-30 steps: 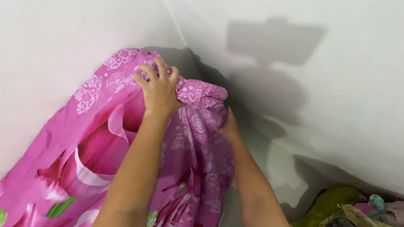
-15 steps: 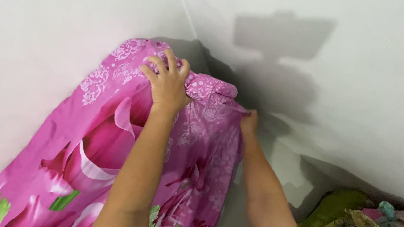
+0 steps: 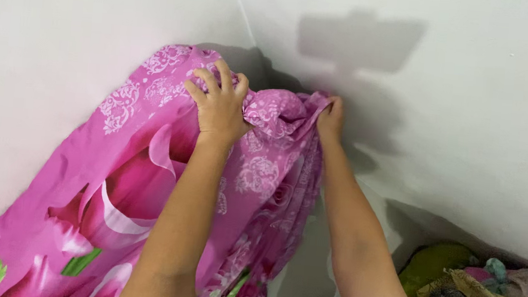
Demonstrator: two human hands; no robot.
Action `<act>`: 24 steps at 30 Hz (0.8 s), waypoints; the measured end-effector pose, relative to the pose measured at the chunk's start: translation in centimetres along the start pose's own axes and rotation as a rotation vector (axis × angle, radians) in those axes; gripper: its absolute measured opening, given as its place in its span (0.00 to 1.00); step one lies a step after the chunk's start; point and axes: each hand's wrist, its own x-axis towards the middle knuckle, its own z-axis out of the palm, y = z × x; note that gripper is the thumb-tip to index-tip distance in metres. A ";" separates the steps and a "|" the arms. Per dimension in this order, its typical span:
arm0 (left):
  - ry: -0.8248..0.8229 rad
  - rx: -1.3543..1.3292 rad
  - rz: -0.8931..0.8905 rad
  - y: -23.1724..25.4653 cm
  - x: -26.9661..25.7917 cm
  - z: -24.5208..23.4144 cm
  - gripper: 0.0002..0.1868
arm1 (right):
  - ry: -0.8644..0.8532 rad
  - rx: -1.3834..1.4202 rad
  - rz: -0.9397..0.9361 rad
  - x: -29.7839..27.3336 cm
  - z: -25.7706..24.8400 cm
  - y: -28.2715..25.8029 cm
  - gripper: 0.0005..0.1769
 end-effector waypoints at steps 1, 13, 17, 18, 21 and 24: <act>-0.005 0.017 0.001 0.0 -0.1 0.1 0.54 | -0.045 -0.034 -0.003 -1.1 0.3 1.3 0.06; 0.021 0.091 0.009 0.1 -0.1 0.3 0.51 | -0.406 -0.470 0.114 -7.5 -3.1 -2.8 0.13; 0.029 0.085 0.010 0.0 -0.1 0.2 0.51 | -0.506 -0.608 0.347 -7.8 -6.0 -0.9 0.14; 0.037 0.088 0.007 0.0 -0.2 0.3 0.51 | -0.460 -0.601 0.352 -7.5 -6.2 0.0 0.15; 0.056 0.086 0.001 0.1 -0.3 0.3 0.49 | -0.355 -0.465 0.447 -6.9 -5.9 3.0 0.19; 0.038 0.097 0.005 0.1 -0.3 0.2 0.51 | -0.292 -0.259 0.519 -6.8 -6.0 5.1 0.18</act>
